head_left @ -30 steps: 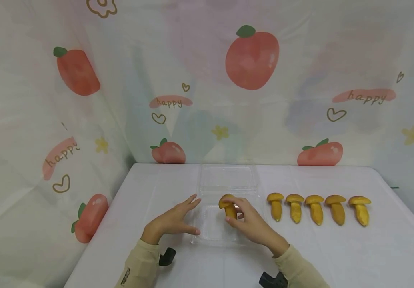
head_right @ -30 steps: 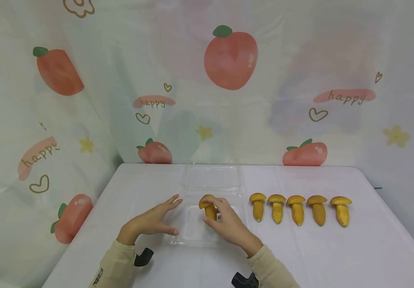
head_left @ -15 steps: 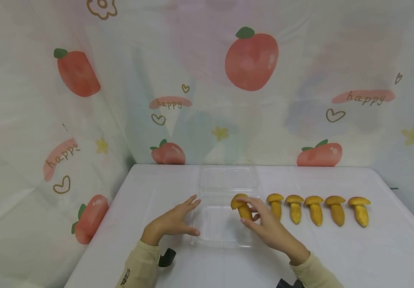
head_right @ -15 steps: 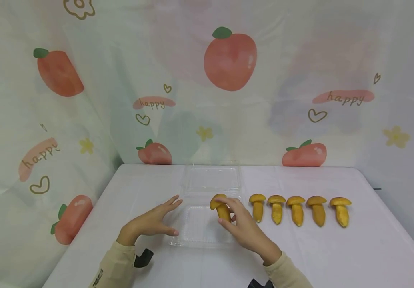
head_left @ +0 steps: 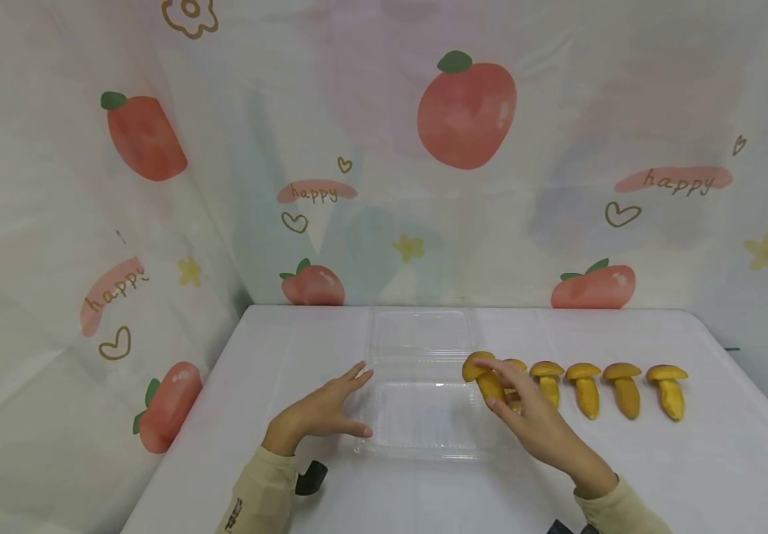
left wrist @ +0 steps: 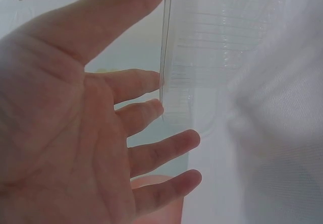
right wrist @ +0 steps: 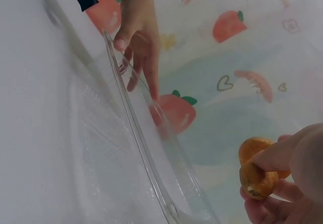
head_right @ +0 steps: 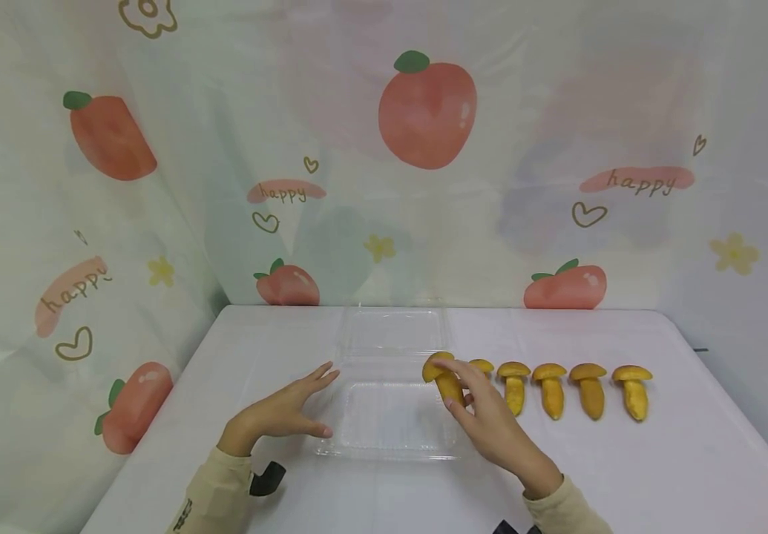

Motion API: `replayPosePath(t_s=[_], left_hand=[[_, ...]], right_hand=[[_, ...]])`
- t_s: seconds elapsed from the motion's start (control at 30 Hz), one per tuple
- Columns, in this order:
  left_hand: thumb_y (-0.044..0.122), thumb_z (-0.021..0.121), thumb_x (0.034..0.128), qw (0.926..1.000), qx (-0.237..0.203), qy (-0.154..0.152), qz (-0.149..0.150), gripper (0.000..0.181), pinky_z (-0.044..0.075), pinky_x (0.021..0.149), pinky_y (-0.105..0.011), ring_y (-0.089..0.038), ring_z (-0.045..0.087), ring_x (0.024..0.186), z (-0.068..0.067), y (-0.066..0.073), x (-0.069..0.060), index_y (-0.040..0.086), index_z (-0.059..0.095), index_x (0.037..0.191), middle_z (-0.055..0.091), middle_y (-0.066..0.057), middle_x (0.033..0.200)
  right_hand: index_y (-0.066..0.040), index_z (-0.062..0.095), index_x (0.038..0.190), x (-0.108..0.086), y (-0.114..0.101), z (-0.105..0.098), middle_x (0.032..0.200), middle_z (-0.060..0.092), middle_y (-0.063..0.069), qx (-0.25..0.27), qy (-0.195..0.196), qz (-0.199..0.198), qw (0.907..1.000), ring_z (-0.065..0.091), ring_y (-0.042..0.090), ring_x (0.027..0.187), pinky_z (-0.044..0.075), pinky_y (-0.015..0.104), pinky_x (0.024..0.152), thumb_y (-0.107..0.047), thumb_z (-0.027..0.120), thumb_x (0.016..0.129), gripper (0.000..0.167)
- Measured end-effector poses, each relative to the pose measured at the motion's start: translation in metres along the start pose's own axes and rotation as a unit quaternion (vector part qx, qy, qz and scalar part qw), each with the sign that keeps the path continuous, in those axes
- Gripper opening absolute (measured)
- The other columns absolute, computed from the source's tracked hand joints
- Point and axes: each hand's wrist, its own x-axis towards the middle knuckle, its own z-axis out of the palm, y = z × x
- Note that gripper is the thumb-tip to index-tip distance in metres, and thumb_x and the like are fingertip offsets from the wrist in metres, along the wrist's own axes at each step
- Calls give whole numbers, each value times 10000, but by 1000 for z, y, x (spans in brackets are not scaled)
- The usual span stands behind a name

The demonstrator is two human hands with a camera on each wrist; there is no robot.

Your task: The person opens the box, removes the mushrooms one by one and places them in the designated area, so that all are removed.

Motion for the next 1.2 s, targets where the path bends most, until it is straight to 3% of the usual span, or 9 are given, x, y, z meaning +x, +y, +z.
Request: replayPosePath(t_s=[0.17,0.33,0.7,0.93,1.2], left_hand=[[372,850,814,10000,14,-4,-20,1008,302,1200,-624,-410,248,1543,-1,1,0,92,288,1602,146,-142,1710],[359,846,822,10000,13,-27,-5,997,292,1201,-631,-408,241,1546,0,0,0,91,286,1602,142,-144,1710],[356,846,821,10000,7,-48,-3,995,293,1197,-636,-424,247,1540,-1,3,-1,87,289,1600,150,-158,1706],[361,847,820,10000,22,-32,-35,997,292,1201,-632,-414,244,1543,1,2,-1,99,288,1603,145,-144,1709],[354,847,821,10000,39,-28,-46,997,289,1203,-631,-414,243,1544,0,3,-1,91,286,1602,146,-153,1707]], right_hand=[[-143,509,1439,-6,5,-13,1336,581,90,-192,188,-117,9996,564,51,1024,512,203,789,32,671,927,565],[-169,507,1453,-11,10,-25,1389,563,113,-477,292,81,9984,558,64,1034,524,194,792,11,682,929,581],[-137,490,1473,-20,25,-46,1444,520,153,-510,433,187,9976,452,-126,1085,482,136,807,35,646,941,581],[-112,515,1449,-22,35,-59,1328,547,177,-768,694,270,9943,479,-77,894,449,110,702,61,679,908,592],[-70,491,1464,-24,52,-73,1419,512,204,-528,819,225,9950,415,-222,1080,413,26,805,43,662,930,571]])
